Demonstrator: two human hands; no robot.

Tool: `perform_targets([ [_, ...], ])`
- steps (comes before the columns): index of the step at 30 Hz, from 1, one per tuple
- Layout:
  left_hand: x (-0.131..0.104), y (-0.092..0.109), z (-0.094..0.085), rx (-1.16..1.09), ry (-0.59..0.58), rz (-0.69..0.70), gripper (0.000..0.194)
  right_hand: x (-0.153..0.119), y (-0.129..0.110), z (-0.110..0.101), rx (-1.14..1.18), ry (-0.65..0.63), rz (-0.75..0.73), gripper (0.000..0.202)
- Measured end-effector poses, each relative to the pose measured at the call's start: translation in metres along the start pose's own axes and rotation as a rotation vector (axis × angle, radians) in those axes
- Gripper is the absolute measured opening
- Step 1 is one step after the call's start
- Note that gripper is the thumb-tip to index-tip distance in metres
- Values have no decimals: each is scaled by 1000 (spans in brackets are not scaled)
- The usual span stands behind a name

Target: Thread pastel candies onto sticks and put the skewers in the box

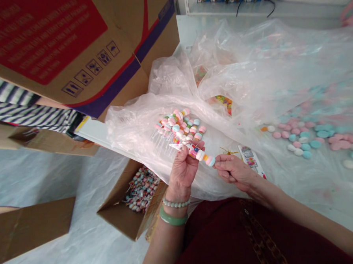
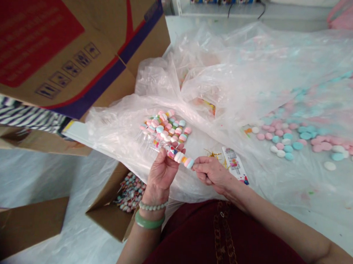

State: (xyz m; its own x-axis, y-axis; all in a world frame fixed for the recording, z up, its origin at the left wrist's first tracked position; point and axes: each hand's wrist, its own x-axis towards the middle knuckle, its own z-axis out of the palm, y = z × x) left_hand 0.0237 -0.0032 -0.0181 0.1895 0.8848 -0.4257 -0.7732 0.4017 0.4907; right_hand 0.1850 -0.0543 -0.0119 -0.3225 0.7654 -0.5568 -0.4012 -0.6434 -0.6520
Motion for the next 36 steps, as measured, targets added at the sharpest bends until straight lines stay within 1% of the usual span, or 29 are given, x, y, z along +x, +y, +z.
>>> perform_targets([
  [4, 0, -2, 4, 46, -27, 52, 16, 1, 1, -1, -7, 10, -9, 19],
  [8, -1, -6, 7, 88, -43, 115, 23, 2, 2, -1, -59, 62, -60, 19],
  [11, -2, -11, 9, 111, -58, 155, 21, 3, 4, -1, -81, 84, -77, 21],
  [14, -4, -18, 10, 128, -41, 99, 19, 5, 6, -2, -49, 71, -82, 22],
  [18, -5, -21, 10, 140, -18, 21, 22, 6, 9, -3, 35, 17, -85, 19],
  [21, -3, -13, 7, 136, -58, -77, 27, 4, 9, -4, 21, -7, -109, 17],
  [23, -2, -4, 6, 106, -115, -119, 37, 3, 8, -4, -4, -26, -97, 16],
  [25, -1, 5, 5, 76, -183, -121, 49, 3, 6, -4, -12, -45, -60, 16],
  [27, 0, 13, 4, 68, -215, -104, 53, 3, 5, -3, -9, -53, -26, 17],
  [28, 1, 16, 4, 67, -207, -91, 51, 3, 4, -3, -7, -55, -10, 18],
  [30, 2, 18, 4, 62, -165, -66, 37, 4, 3, -3, -9, -57, 11, 19],
  [32, 3, 15, 5, 44, -121, -42, 22, 5, 3, -2, -22, -58, 27, 19],
  [33, 4, 13, 5, 31, -100, -23, 18, 4, 3, -2, -37, -53, 27, 19],
  [36, 5, 4, 8, -5, -20, 55, 18, 3, 5, 0, -131, -15, -17, 17],
])
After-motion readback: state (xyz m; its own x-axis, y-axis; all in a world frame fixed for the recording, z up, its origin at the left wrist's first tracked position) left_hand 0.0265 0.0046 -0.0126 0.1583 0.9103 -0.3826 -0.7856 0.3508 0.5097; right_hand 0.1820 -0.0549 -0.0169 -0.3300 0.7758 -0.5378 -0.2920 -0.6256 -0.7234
